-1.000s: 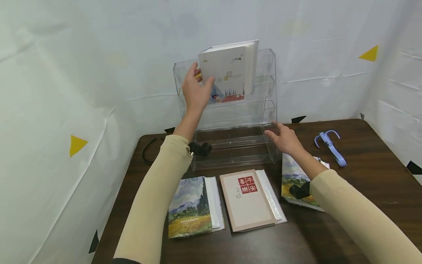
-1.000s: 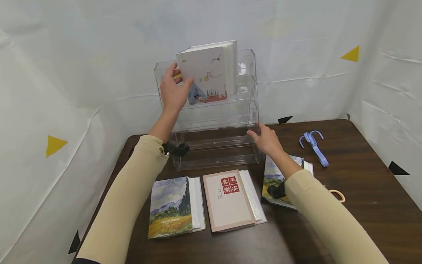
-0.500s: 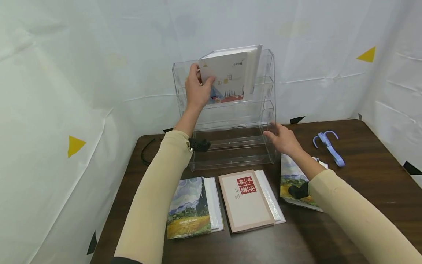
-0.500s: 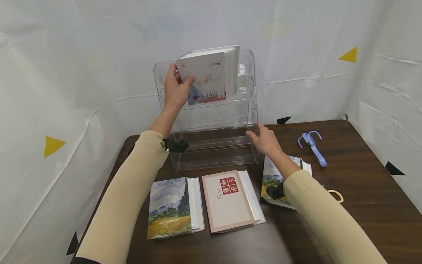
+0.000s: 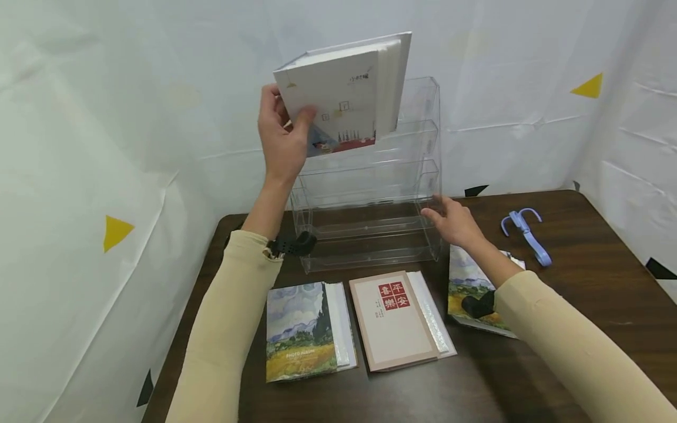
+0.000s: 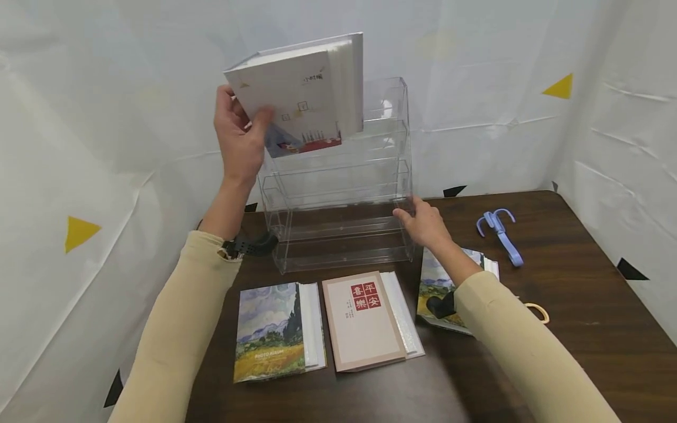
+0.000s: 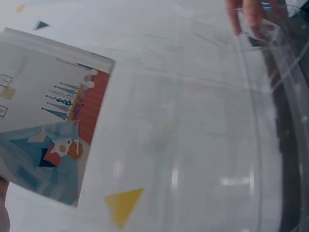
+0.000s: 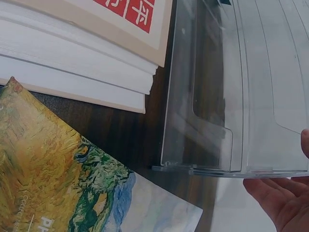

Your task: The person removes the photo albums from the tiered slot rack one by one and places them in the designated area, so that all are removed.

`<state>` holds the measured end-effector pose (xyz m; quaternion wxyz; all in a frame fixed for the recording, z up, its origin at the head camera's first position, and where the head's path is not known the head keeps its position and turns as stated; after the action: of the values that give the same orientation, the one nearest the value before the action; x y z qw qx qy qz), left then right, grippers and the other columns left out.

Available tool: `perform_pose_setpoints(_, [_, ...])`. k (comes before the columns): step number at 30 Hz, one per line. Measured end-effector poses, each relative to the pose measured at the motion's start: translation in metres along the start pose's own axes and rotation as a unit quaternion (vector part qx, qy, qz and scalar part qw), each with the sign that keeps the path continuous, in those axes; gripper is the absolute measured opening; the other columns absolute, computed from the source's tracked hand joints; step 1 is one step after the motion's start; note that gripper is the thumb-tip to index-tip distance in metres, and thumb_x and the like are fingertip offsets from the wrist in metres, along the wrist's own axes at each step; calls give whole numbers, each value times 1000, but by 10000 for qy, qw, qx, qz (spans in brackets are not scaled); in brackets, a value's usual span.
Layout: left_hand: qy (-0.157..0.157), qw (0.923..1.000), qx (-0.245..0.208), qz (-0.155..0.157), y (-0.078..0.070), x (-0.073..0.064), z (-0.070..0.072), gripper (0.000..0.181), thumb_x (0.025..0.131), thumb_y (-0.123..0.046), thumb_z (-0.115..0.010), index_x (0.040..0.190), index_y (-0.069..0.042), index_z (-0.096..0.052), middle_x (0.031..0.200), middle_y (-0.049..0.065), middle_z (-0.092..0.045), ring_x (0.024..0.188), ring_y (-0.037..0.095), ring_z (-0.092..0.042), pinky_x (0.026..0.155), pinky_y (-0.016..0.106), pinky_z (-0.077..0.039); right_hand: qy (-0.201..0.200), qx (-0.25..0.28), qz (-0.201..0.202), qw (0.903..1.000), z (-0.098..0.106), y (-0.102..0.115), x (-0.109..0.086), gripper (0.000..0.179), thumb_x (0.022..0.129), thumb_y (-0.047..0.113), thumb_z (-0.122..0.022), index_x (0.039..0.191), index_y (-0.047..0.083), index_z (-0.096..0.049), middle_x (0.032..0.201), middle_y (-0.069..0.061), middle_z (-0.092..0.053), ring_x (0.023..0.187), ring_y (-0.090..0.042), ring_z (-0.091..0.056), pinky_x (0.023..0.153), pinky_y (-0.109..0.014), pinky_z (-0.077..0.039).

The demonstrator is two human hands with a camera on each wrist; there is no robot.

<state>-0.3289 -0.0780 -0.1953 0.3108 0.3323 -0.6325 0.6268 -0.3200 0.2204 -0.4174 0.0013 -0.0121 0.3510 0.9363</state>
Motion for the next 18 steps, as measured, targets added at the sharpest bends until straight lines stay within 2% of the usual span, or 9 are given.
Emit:
perform_pose_setpoints(2, [-22, 9998, -156, -76, -18, -3, 13, 23, 91, 9, -61, 111, 4, -51, 104, 15, -65, 98, 22, -67, 81, 34, -55, -4, 1, -2, 10000, 1, 0, -1, 67, 104, 35, -48, 152, -5, -24, 141, -36, -42, 126, -49, -45, 99, -60, -41])
perform_pose_setpoints(5, [-44, 10000, -84, 28, -28, -13, 41, 26, 90, 9, -61, 113, 1, -52, 104, 13, -64, 94, 25, -65, 77, 33, -54, 5, 19, -6, 10000, 2, -2, -1, 68, 104, 36, -48, 153, -5, -23, 142, -35, -41, 127, -49, -44, 99, -60, -40])
perform_pose_setpoints(7, [1, 9992, 304, 241, -32, -27, 63, 28, 90, 8, -62, 115, -1, -54, 104, 13, -65, 92, 24, -66, 74, 32, -54, 9, 18, -19, 10000, 2, -2, -1, 68, 104, 37, -48, 153, -5, -23, 142, -35, -40, 127, -49, -44, 99, -60, -40])
perform_pose_setpoints(9, [33, 9948, 865, 535, -35, -44, 86, 30, 89, 6, -63, 117, -1, -55, 106, 14, -66, 91, 23, -67, 73, 30, -54, 13, 22, -34, 10000, 3, -3, -1, 69, 104, 37, -48, 153, -5, -23, 143, -35, -40, 128, -49, -44, 100, -60, -40])
perform_pose_setpoints(11, [44, 9821, 1650, 903, -44, -67, 109, 31, 90, 3, -64, 120, -2, -56, 107, 13, -66, 91, 21, -66, 73, 27, -52, 12, 19, -36, 10000, 3, -4, -1, 69, 104, 37, -48, 153, -5, -23, 143, -35, -40, 128, -49, -44, 99, -60, -40])
perform_pose_setpoints(12, [49, 9723, 2085, 1058, -48, -79, 120, 32, 91, 1, -64, 122, -1, -55, 109, 12, -66, 91, 20, -65, 72, 27, -52, 10, 16, -37, 10000, 4, -4, -1, 69, 104, 38, -48, 153, -5, -23, 143, -35, -40, 128, -49, -44, 99, -60, -40])
perform_pose_setpoints(14, [38, 9422, 2982, 1527, -54, -103, 140, 34, 93, -4, -64, 126, -2, -55, 112, 12, -66, 92, 22, -64, 73, 30, -50, 4, 5, -32, 10000, 4, -5, 0, 69, 104, 38, -48, 153, -5, -23, 143, -36, -40, 128, -49, -44, 99, -60, -40])
perform_pose_setpoints(18, [49, 8574, 4447, 2589, -50, -151, 178, 40, 95, -15, -62, 132, -4, -52, 117, 18, -65, 89, 32, -62, 71, 41, -43, 2, 6, -41, 10000, 6, -7, 0, 70, 104, 39, -48, 152, -5, -24, 142, -36, -40, 127, -49, -44, 99, -60, -40])
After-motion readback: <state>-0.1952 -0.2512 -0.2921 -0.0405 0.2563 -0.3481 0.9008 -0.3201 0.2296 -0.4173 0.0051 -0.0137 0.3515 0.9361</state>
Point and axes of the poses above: each hand's wrist, its own x-axis towards the middle knuckle, its own z-axis out of the back of the hand, y = z × x, the point moved 6 cm from there along x, towards the middle knuckle
